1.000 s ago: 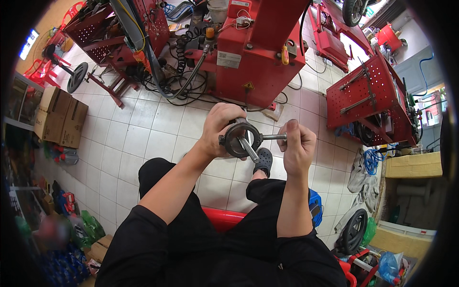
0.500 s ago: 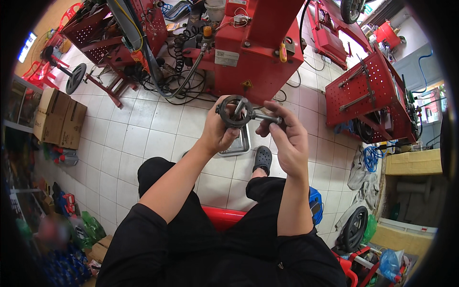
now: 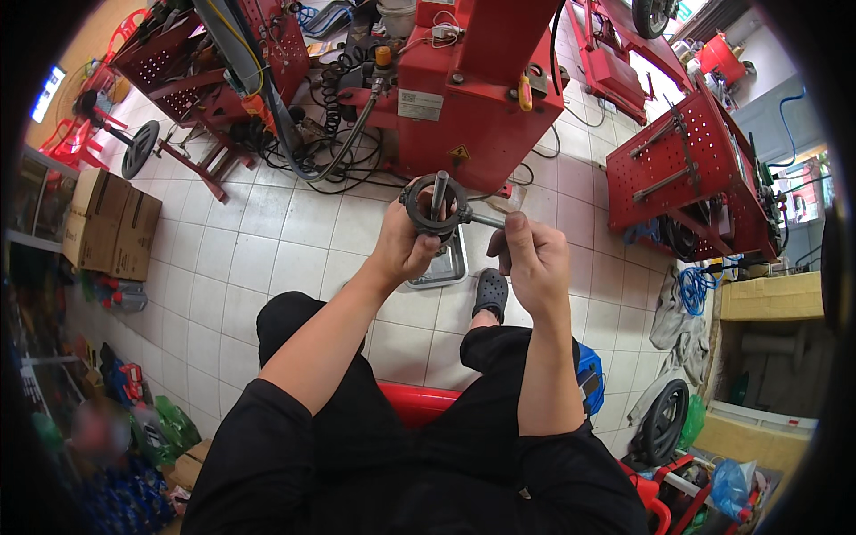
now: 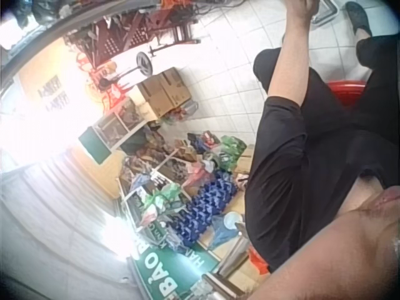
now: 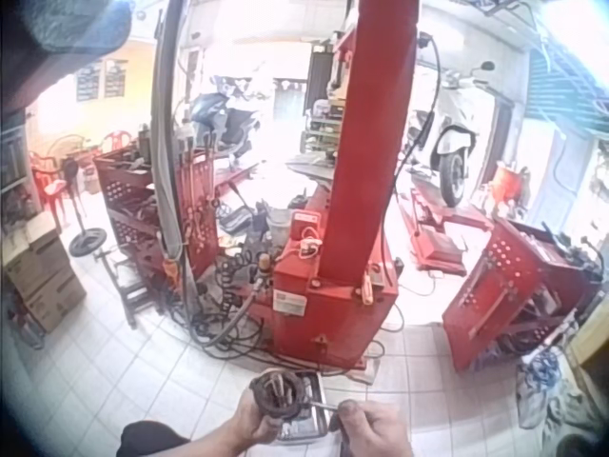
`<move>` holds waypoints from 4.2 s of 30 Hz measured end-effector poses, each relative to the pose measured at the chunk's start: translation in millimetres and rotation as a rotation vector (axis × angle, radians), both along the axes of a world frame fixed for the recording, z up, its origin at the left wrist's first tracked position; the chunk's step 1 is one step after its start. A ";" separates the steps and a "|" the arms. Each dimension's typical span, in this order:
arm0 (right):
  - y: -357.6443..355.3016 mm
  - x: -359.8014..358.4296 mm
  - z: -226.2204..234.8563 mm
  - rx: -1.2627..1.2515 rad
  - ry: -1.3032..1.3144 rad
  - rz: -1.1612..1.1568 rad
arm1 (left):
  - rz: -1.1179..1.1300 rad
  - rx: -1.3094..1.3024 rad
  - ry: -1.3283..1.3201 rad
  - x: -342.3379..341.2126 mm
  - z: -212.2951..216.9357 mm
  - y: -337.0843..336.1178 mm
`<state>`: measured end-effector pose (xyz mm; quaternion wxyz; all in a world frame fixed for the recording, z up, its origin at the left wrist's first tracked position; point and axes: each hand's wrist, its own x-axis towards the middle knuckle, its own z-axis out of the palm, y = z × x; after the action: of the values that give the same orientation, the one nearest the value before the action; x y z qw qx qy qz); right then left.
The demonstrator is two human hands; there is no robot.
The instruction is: The person sits on a red stool and assembles a mechanical component, likely a brake caliper, using a wrench. They tighten bolts on the metal part, rotate it to access different sides, and place it into a metal tray.
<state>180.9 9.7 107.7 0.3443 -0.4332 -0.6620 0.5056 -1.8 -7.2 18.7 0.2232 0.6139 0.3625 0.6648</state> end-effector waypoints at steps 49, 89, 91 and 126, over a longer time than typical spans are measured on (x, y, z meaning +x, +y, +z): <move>7.1 -1.7 0.5 0.497 -0.471 -0.167 | -0.464 -0.639 -0.514 10.9 -7.2 9.9; 5.0 -36.4 -81.8 -0.728 0.239 0.318 | -0.455 -0.603 -0.860 -17.5 4.7 20.3; 5.2 -36.5 -79.4 -0.716 0.229 0.312 | -0.448 -0.605 -0.858 -16.6 5.7 20.0; 19.9 6.1 -20.7 -0.044 0.472 0.143 | 0.137 0.054 0.216 -9.5 9.3 4.2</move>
<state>187.0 29.6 87.0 0.4431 -0.2627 -0.5811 0.6301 -11.2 -3.1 28.1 0.1202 0.6615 0.4074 0.6181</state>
